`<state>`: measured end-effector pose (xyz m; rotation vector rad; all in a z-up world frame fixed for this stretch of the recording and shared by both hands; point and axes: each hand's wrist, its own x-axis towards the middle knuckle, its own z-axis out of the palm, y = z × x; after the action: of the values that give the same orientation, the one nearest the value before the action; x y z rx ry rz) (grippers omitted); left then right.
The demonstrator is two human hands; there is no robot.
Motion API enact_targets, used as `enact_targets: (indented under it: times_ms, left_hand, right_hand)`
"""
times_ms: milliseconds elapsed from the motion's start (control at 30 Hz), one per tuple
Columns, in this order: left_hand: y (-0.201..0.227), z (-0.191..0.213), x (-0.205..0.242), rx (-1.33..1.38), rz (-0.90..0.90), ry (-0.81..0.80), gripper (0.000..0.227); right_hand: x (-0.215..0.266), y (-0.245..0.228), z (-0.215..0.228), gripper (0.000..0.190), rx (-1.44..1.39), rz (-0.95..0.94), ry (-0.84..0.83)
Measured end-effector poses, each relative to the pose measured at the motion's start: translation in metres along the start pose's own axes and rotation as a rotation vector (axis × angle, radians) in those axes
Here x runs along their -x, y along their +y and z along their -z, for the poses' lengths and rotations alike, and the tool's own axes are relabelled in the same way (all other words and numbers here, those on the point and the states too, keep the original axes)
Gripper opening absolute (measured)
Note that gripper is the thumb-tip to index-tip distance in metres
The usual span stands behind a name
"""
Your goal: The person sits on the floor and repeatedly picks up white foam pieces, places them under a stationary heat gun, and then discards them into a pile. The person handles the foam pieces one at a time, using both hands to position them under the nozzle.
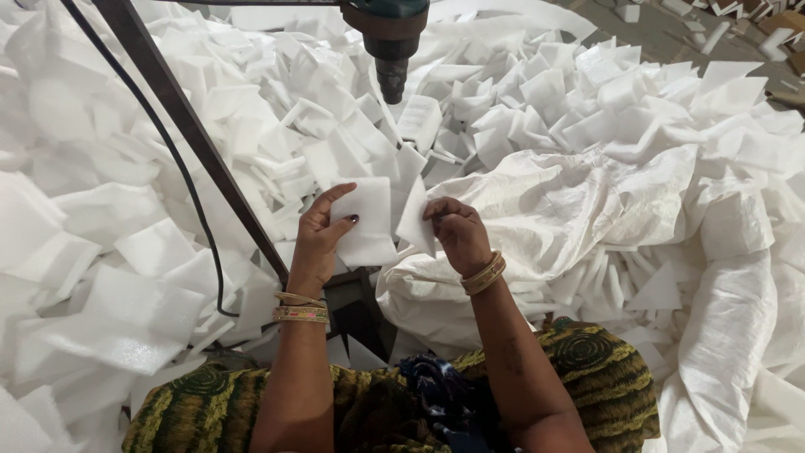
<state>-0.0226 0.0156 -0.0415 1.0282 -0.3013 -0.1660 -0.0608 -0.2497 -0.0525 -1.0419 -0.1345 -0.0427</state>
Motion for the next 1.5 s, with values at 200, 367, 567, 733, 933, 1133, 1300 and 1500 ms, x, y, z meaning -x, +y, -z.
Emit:
enact_targets:
  times_ms: [200, 367, 567, 733, 933, 1133, 1300, 1500]
  left_hand:
    - [-0.003, -0.015, 0.002, 0.005, -0.011, -0.066, 0.058]
    - [-0.009, -0.022, 0.001, 0.045, -0.023, -0.047, 0.057]
    - [-0.007, -0.028, 0.002, -0.004, -0.001, 0.036, 0.055]
    - [-0.006, -0.032, 0.002, -0.076, 0.034, 0.077, 0.055]
    - [0.004, -0.02, 0.001, -0.072, 0.016, 0.098, 0.056]
    - [0.015, -0.008, -0.002, -0.268, -0.064, 0.184, 0.056]
    - [0.022, -0.015, -0.006, -0.478, -0.023, 0.233, 0.056]
    - [0.027, -0.025, -0.007, -0.686, 0.037, 0.266, 0.057]
  right_hand:
    - [0.003, 0.013, -0.022, 0.034, 0.015, 0.001, -0.034]
    - [0.004, 0.016, -0.035, 0.031, -0.062, 0.028, 0.015]
    - [0.0, 0.024, -0.028, 0.019, 0.004, -0.016, 0.046]
    - [-0.002, 0.025, -0.025, 0.023, 0.008, -0.071, 0.04]
    - [0.001, 0.02, -0.025, 0.026, -0.181, -0.081, -0.061]
    - [-0.005, 0.053, 0.012, 0.03, 0.143, -0.203, -0.02]
    - [-0.028, 0.069, 0.12, 0.028, 0.82, -0.052, 0.346]
    - [0.03, 0.024, 0.264, 0.018, 0.715, 0.191, 1.353]
